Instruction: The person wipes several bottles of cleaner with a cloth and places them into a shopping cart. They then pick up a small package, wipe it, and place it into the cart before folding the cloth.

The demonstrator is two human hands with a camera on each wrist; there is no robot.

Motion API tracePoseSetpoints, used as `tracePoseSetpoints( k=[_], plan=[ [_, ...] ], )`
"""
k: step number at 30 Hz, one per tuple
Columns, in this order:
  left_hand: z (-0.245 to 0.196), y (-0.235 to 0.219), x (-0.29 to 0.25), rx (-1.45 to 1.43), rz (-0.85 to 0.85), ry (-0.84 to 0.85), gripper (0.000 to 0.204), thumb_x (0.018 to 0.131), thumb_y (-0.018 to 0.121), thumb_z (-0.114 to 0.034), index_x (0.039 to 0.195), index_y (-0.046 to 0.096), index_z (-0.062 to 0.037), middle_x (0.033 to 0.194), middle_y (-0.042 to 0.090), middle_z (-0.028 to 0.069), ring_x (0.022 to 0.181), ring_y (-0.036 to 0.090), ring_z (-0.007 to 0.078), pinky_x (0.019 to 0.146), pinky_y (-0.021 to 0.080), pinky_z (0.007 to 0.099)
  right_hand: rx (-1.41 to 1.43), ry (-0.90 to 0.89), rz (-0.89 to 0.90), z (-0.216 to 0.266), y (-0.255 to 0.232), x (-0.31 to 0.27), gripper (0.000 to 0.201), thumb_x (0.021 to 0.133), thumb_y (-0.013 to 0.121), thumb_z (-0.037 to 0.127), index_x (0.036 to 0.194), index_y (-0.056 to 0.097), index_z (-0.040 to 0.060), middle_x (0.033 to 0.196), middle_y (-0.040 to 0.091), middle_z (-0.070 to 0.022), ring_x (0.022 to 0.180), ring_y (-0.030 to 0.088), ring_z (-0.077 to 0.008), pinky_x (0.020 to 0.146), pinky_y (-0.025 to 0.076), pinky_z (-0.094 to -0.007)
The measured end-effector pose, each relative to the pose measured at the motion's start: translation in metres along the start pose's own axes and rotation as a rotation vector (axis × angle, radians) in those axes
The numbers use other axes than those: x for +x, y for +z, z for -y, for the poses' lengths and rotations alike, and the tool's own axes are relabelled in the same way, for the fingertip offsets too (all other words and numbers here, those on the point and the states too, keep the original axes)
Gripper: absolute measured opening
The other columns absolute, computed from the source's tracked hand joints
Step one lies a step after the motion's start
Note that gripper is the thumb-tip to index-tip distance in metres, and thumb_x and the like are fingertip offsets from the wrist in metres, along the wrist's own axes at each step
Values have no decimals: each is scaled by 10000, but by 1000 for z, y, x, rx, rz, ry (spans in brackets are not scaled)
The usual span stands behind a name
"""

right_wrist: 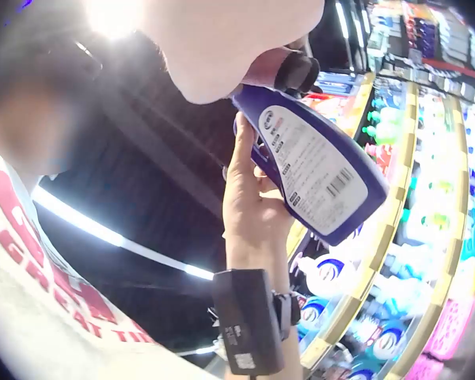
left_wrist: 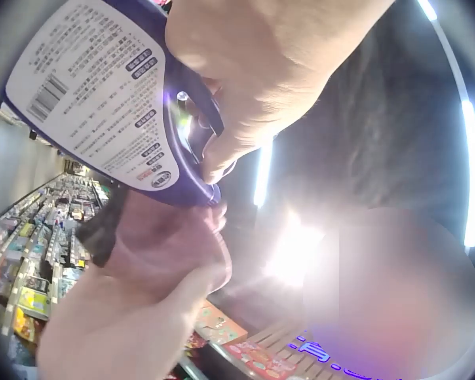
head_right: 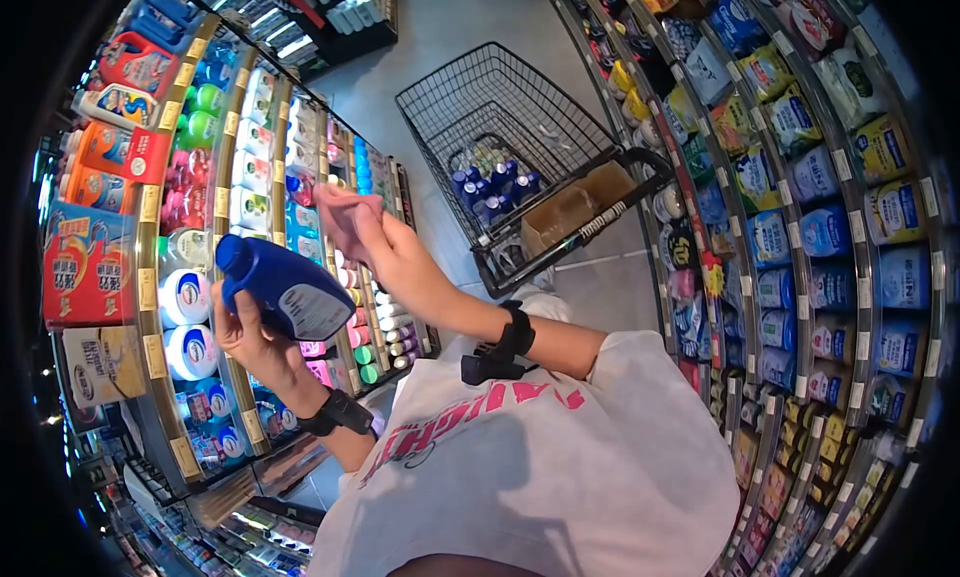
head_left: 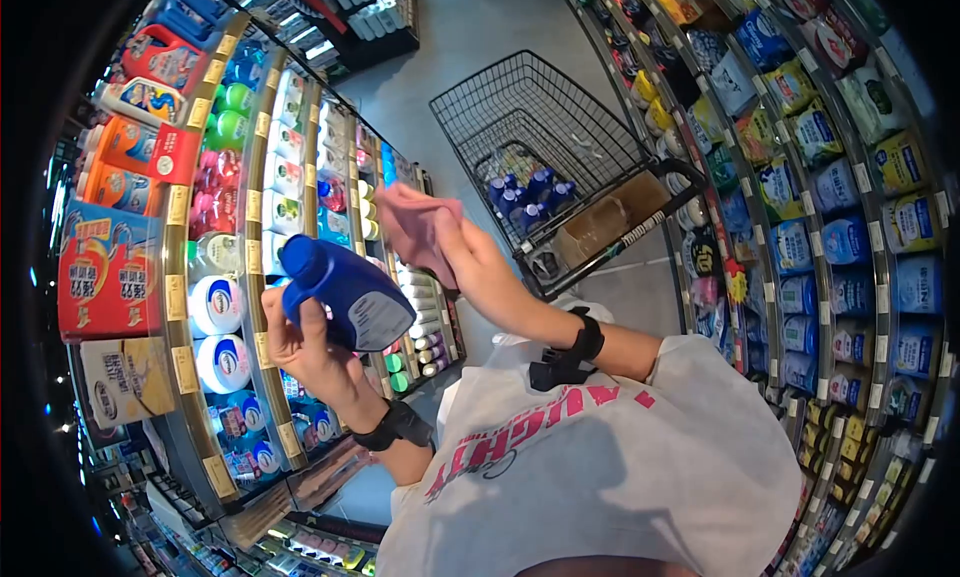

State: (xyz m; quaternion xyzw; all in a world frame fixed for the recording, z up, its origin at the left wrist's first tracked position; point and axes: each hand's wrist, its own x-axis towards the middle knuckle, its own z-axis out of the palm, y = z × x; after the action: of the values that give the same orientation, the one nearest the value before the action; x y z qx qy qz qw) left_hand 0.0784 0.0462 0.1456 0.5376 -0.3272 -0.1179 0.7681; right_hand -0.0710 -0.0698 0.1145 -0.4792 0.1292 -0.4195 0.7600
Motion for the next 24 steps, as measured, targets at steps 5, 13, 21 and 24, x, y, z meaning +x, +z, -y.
tracePoseSetpoints(
  k=[5, 13, 21, 24],
  plan=[
    [38, -12, -6, -356, 5, -177, 337, 973, 685, -267, 1230, 639, -54, 1170, 687, 75, 1062, 661, 184, 932, 554, 339, 93, 326, 211, -18, -19, -9, 531, 1113, 297, 432, 1331, 539, 13, 1146, 645, -53, 956, 535, -76, 873, 433, -234],
    [81, 33, 19, -659, -174, -398, 367, 965, 690, -330, 1228, 646, -79, 1190, 680, 57, 1087, 645, 203, 1004, 510, 400, 612, 668, 107, -35, -66, 5, 440, 1102, 330, 425, 1318, 479, 71, 1186, 614, -71, 1024, 674, -178, 822, 614, -372],
    [80, 143, -15, 79, 74, -90, 701, 984, 665, -286, 1537, 304, -51, 1355, 562, 154, 1202, 583, 254, 1092, 435, 428, 30, 292, -205, -18, -105, 29, 487, 1111, 313, 414, 1223, 566, 14, 1277, 623, -129, 1185, 603, -182, 1044, 451, -309],
    [65, 175, -6, 61, -70, -215, 744, 883, 698, -14, 1530, 332, -25, 1298, 593, 139, 1153, 607, 213, 1022, 471, 360, -18, 92, -159, -29, -108, 42, 471, 1118, 319, 363, 1282, 554, -11, 1362, 584, -145, 1236, 562, -184, 1075, 417, -317]
  ],
)
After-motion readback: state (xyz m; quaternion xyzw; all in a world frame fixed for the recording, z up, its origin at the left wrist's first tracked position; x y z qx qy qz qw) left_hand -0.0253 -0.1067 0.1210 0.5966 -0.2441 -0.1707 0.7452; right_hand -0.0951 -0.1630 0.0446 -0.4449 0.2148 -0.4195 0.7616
